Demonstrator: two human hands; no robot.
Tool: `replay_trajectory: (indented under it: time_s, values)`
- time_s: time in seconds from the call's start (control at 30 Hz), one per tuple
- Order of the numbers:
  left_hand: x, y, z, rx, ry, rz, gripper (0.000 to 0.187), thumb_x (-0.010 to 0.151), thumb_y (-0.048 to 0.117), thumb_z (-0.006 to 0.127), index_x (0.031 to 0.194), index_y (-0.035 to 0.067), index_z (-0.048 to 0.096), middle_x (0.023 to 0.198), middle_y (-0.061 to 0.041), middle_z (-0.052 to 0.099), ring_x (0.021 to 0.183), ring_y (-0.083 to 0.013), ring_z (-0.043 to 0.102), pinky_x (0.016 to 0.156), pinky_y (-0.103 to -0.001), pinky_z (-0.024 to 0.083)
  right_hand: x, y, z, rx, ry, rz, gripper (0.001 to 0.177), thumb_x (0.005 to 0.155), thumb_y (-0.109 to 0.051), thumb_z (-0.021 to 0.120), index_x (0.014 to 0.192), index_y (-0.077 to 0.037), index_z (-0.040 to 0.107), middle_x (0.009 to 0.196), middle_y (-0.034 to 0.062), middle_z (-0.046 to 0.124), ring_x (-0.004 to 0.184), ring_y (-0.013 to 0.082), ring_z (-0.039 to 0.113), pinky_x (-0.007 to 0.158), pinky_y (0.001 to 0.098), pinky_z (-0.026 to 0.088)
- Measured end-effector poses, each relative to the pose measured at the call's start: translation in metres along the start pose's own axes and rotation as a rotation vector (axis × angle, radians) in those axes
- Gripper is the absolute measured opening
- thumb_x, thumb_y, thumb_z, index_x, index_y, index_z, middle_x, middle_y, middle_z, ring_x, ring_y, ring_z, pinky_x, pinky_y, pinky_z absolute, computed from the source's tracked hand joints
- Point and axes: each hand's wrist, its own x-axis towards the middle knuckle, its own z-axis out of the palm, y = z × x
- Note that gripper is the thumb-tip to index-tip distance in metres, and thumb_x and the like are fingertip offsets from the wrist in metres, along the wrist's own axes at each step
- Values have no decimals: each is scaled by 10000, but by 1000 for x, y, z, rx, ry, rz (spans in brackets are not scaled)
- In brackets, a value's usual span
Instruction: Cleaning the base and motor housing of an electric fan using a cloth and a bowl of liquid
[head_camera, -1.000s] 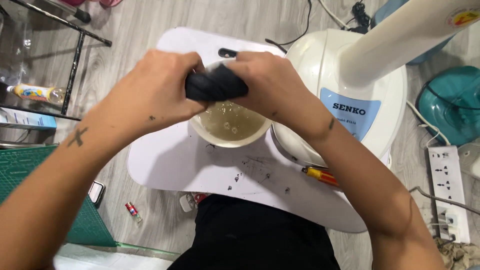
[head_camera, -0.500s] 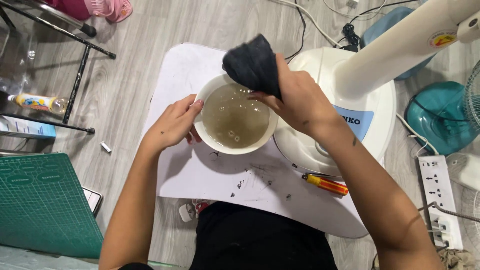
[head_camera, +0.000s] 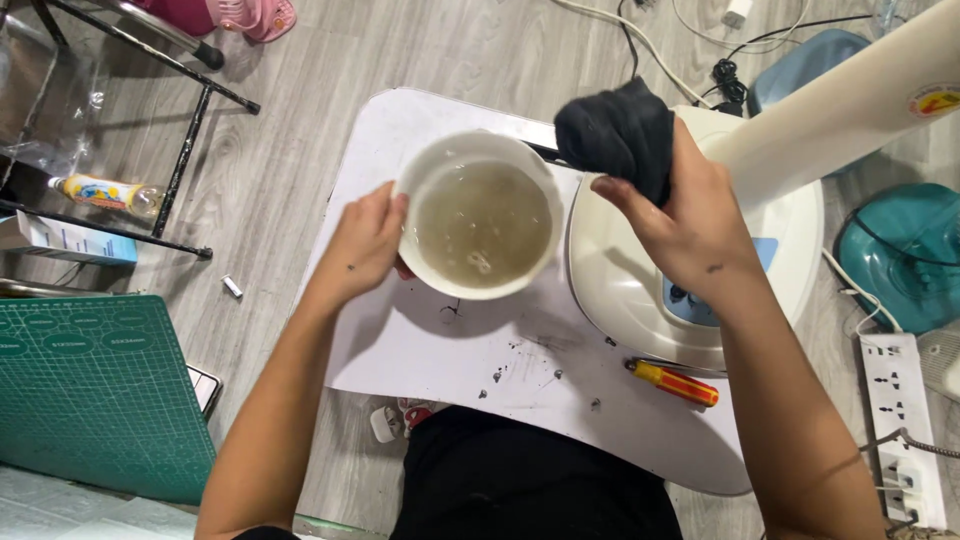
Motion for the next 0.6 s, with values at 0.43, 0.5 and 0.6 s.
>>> replay_trajectory:
  time_s: [0.43, 0.5, 0.6]
  values:
    - [19, -74, -148, 25, 378, 43, 282, 1111, 58, 388, 1197, -108, 599, 904, -174, 653, 574, -226, 658, 425, -311, 598, -14, -16, 32, -132, 111, -169, 410, 867, -116, 855, 1159, 104, 670, 833, 151, 726, 519, 181, 588, 448, 281, 439]
    - [23, -91, -169, -22, 450, 93, 277, 1159, 61, 385, 1209, -127, 582, 928, -182, 629, 577, -216, 632, 431, -317, 599, -21, -10, 43, -165, 256, -306, 934, 958, 20, 833, 1620, -19, 176, 1289, 353, 732, 1021, 411, 785, 719, 418, 632]
    - [33, -113, -184, -142, 492, 74, 310, 1180, 127, 333, 1193, -77, 567, 954, -130, 654, 616, -161, 649, 507, -245, 632, -24, 2, 71, -436, 30, -157, 776, 977, -251, 692, 1629, -148, 284, 1182, 225, 699, 799, 337, 689, 615, 413, 559]
